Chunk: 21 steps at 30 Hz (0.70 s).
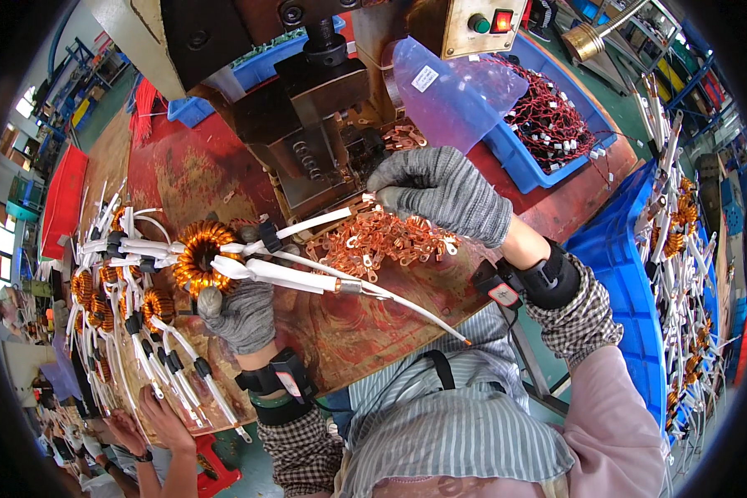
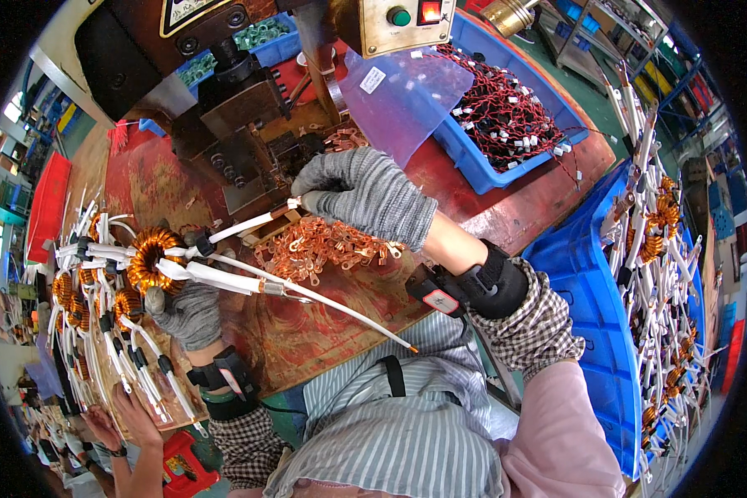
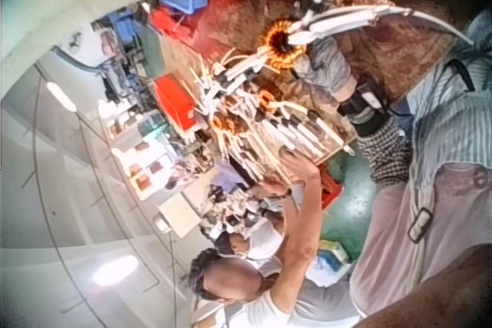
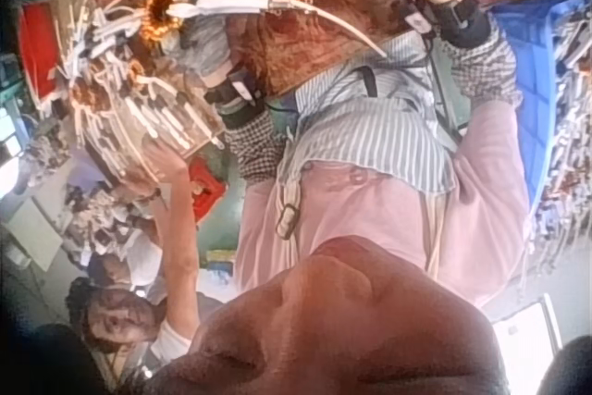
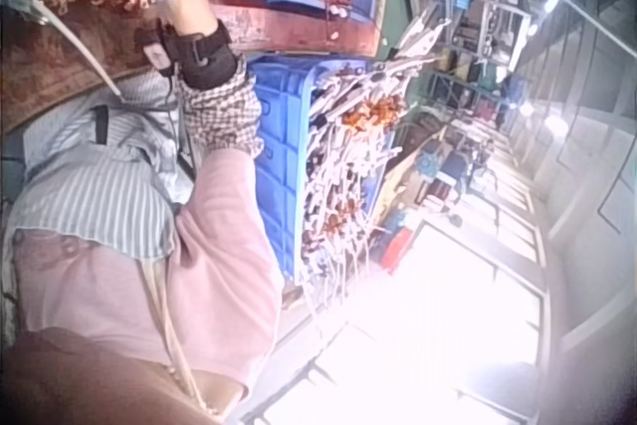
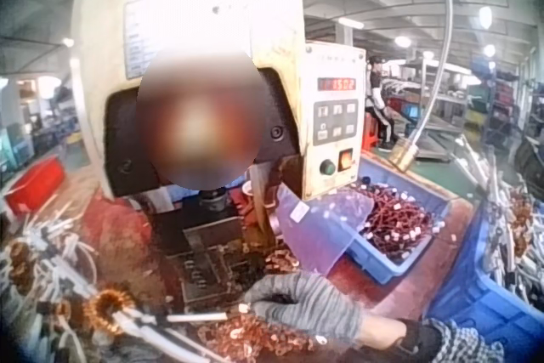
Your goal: Assembling copper coils and wires using a crimping machine.
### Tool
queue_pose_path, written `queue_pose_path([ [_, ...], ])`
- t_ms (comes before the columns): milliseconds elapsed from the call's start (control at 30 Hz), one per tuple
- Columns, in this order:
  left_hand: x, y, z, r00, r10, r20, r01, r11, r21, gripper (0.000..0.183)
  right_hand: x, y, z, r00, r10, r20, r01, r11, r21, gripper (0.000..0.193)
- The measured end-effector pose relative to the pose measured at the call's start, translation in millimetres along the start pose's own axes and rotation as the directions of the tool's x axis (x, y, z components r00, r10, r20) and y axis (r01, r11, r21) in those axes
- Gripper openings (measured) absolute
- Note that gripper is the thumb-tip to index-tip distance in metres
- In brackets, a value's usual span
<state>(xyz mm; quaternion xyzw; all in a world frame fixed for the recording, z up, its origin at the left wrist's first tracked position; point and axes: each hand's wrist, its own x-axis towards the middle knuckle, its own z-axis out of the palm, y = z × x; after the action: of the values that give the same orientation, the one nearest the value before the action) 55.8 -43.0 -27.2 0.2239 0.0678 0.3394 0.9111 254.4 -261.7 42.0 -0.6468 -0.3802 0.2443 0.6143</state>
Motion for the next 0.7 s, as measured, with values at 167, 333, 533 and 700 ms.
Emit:
queue_pose_path([
  [167,1.4,0.2,2.0,0.997,-0.048,0.066,0.048,0.999,-0.005,0.074,5.6,-5.9,-1.3,0.995,-0.010,0.097,0.022,0.992,-0.126,0.017],
  [333,2.2,0.0,7.2,0.995,-0.039,0.093,0.035,0.998,0.046,0.075,7.5,-16.3,-7.0,0.970,0.115,0.214,-0.120,0.993,0.012,0.018],
  [533,4.8,2.4,8.5,0.990,-0.033,0.139,0.015,0.992,0.125,0.076,11.1,-7.9,-5.1,0.919,0.206,0.335,-0.310,0.905,0.291,0.022],
  [700,11.1,-9.7,36.8,0.996,0.075,0.046,-0.080,0.990,0.114,0.077,4.4,18.7,5.3,0.905,0.242,0.349,-0.423,0.590,0.688,0.027],
])
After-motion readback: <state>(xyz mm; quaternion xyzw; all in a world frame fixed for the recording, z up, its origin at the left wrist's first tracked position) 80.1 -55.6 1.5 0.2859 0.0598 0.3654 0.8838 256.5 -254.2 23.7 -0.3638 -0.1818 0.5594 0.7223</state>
